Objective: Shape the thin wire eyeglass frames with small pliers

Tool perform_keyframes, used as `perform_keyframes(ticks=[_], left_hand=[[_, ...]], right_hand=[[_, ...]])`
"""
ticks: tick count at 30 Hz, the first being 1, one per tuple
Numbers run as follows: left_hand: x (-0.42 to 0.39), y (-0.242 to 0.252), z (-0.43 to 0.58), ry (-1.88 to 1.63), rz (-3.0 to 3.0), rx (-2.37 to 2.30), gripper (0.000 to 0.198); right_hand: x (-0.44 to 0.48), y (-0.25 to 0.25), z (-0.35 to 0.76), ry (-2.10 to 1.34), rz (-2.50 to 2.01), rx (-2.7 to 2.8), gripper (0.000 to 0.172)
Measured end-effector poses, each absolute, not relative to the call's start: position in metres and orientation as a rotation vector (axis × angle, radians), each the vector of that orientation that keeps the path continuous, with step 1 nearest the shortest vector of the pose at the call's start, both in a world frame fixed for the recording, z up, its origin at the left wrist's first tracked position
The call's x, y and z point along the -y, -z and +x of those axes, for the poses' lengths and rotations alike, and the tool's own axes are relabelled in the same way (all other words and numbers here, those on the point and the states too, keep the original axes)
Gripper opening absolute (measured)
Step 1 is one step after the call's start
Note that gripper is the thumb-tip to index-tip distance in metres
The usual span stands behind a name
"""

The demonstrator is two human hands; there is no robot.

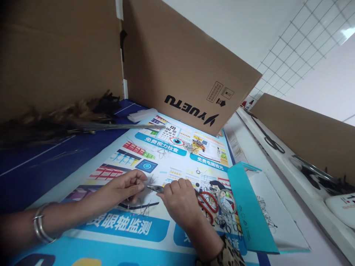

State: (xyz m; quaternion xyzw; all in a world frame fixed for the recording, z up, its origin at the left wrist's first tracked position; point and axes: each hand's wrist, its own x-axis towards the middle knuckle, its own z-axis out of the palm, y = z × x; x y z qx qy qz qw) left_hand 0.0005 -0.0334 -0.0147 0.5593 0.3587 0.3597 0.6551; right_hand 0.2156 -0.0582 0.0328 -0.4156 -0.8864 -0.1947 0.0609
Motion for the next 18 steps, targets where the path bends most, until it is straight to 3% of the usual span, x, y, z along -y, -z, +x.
perform_keyframes(ticks=[6, 18], left_hand=[[0.035, 0.010, 0.001, -0.797, 1.286, -0.837, 0.014], [0.033, 0.007, 0.001, -0.785, 1.271, -0.813, 0.015]], right_hand=[[0.059, -0.035, 0.216, 0.561, -1.221, 2.727, 0.026], [0.050, -0.022, 0.221, 0.074, -1.337, 2.552, 0.028]])
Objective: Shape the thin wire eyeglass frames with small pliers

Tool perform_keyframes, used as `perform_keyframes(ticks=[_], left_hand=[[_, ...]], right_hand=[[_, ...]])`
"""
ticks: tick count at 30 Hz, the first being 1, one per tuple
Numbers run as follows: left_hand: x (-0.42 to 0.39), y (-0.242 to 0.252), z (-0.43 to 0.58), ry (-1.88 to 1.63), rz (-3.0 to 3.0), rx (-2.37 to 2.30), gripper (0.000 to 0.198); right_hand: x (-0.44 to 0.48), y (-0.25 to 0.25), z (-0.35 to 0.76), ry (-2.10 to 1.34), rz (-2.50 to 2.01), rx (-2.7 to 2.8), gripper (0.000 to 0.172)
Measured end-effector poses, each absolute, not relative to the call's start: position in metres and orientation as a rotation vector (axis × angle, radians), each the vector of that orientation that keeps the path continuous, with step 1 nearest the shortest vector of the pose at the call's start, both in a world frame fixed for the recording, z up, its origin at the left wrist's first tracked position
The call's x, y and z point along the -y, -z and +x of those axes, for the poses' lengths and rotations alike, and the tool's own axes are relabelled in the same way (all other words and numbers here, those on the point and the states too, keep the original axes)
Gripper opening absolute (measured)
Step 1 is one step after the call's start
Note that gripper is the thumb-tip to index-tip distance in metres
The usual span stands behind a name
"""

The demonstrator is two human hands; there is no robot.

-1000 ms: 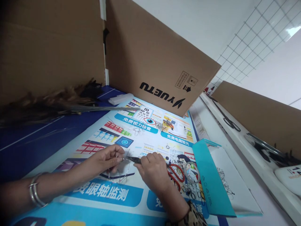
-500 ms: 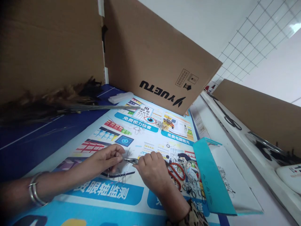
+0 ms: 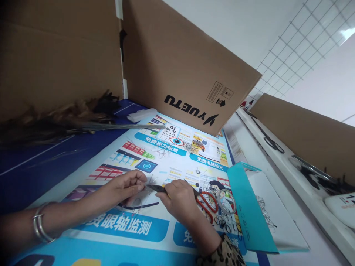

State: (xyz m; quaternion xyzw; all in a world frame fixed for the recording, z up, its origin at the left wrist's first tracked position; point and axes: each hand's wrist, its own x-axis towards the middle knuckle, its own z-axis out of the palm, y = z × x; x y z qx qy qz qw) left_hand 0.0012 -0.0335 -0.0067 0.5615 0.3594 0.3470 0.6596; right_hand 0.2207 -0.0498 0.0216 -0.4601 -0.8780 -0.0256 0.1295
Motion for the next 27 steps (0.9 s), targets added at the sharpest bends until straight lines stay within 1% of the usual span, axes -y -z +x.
perform_keyframes(ticks=[6, 11, 16, 23, 27], left_hand=[[0.035, 0.003, 0.001, -0.773, 1.224, -0.849, 0.015], [0.034, 0.006, 0.000, -0.781, 1.251, -0.860, 0.012], [0.033, 0.009, -0.001, -0.791, 1.278, -0.852, 0.013], [0.034, 0.006, -0.001, -0.822, 1.302, -0.901, 0.012], [0.034, 0.004, -0.001, -0.830, 1.276, -0.922, 0.013]], right_hand=[[0.050, -0.018, 0.218, -0.098, -1.405, 2.550, 0.026], [0.049, -0.017, 0.217, -0.153, -1.407, 2.527, 0.026], [0.051, -0.016, 0.216, -0.206, -1.404, 2.499, 0.024], [0.053, -0.012, 0.215, -0.173, -1.416, 2.471, 0.022], [0.053, -0.007, 0.218, -0.090, -1.491, 2.308, 0.023]])
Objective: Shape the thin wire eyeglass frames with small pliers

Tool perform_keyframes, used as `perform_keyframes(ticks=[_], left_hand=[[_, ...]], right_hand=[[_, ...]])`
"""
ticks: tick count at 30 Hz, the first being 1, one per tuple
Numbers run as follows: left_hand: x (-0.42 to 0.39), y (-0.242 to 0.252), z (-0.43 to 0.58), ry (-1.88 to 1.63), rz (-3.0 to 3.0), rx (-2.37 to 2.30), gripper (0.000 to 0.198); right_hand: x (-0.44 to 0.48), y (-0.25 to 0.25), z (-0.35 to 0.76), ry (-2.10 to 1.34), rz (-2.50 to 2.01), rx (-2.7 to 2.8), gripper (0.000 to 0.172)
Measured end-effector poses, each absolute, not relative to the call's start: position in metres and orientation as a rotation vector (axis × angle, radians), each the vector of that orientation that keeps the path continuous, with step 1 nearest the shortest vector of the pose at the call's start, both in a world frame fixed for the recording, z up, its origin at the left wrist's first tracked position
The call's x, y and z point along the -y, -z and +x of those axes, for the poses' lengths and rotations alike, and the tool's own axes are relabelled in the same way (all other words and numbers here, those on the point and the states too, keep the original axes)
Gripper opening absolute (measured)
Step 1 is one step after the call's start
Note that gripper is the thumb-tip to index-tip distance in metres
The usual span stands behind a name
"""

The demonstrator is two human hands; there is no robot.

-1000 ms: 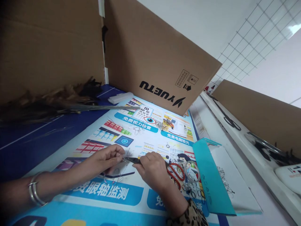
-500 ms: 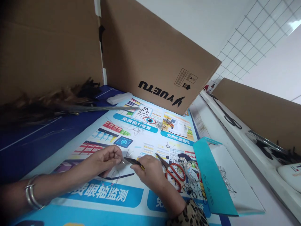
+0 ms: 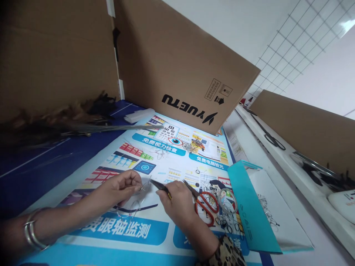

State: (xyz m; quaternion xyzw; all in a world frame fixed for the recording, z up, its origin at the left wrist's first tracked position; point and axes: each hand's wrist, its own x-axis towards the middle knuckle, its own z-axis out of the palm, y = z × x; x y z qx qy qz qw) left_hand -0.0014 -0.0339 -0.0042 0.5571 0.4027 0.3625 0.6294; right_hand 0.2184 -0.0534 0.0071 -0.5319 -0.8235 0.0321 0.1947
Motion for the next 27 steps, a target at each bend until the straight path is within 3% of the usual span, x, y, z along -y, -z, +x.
perform_keyframes(ticks=[8, 19, 27], left_hand=[[0.032, 0.007, 0.001, -0.882, 1.231, -0.910, 0.019], [0.036, 0.000, 0.001, -0.830, 1.178, -0.923, 0.020], [0.038, -0.003, 0.001, -0.810, 1.155, -0.918, 0.019]], right_hand=[[0.065, -0.007, 0.211, 0.029, -1.318, 2.386, 0.026], [0.073, -0.007, 0.203, 0.202, -1.498, 2.380, 0.023], [0.074, -0.007, 0.203, 0.148, -1.467, 2.350, 0.024]])
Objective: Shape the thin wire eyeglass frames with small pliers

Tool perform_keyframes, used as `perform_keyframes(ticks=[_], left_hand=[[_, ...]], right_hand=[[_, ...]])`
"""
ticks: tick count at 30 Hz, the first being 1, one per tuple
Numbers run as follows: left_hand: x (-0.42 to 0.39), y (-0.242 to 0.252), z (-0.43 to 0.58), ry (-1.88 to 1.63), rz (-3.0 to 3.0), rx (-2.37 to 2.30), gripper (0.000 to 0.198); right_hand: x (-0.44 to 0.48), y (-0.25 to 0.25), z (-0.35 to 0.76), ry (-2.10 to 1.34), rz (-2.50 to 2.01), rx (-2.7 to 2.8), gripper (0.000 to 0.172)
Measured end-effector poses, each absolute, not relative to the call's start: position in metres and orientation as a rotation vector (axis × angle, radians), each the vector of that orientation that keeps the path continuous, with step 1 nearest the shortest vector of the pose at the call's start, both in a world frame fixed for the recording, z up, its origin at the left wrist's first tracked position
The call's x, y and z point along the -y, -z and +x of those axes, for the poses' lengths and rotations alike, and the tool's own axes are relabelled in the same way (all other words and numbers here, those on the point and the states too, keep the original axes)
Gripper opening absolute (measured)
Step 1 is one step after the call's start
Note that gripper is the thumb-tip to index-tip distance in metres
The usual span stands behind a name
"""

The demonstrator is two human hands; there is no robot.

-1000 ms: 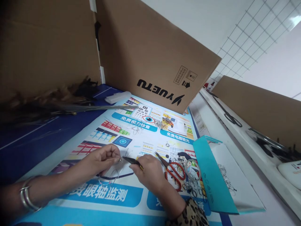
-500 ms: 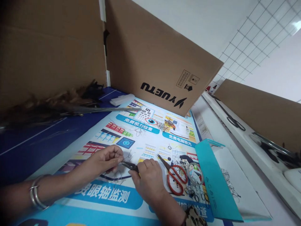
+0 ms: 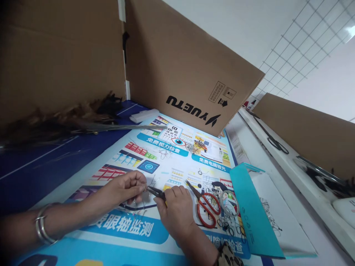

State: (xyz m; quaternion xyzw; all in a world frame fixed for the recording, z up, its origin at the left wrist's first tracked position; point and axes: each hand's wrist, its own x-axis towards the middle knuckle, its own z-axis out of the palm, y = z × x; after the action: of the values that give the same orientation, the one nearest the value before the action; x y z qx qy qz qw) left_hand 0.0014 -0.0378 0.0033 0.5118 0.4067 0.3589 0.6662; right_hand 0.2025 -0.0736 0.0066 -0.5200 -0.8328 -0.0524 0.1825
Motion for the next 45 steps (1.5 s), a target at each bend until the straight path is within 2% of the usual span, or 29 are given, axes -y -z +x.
perform_keyframes(ticks=[6, 15, 22, 34, 45], left_hand=[[0.037, 0.001, 0.001, -0.781, 1.144, -0.876, 0.018], [0.033, 0.014, 0.001, -0.768, 1.140, -0.793, 0.013], [0.033, 0.007, 0.001, -0.752, 1.111, -0.813, 0.016], [0.044, -0.008, 0.004, -0.807, 1.038, -0.882, 0.026], [0.046, -0.006, 0.005, -0.863, 1.022, -0.881, 0.025]], right_hand=[[0.070, -0.008, 0.206, 0.101, -1.405, 2.441, 0.022], [0.068, -0.016, 0.211, 0.368, -1.346, 2.588, 0.025], [0.065, -0.016, 0.213, 0.526, -1.273, 2.633, 0.025], [0.068, -0.012, 0.212, 0.500, -1.272, 2.611, 0.024], [0.069, -0.011, 0.210, 0.490, -1.283, 2.603, 0.023]])
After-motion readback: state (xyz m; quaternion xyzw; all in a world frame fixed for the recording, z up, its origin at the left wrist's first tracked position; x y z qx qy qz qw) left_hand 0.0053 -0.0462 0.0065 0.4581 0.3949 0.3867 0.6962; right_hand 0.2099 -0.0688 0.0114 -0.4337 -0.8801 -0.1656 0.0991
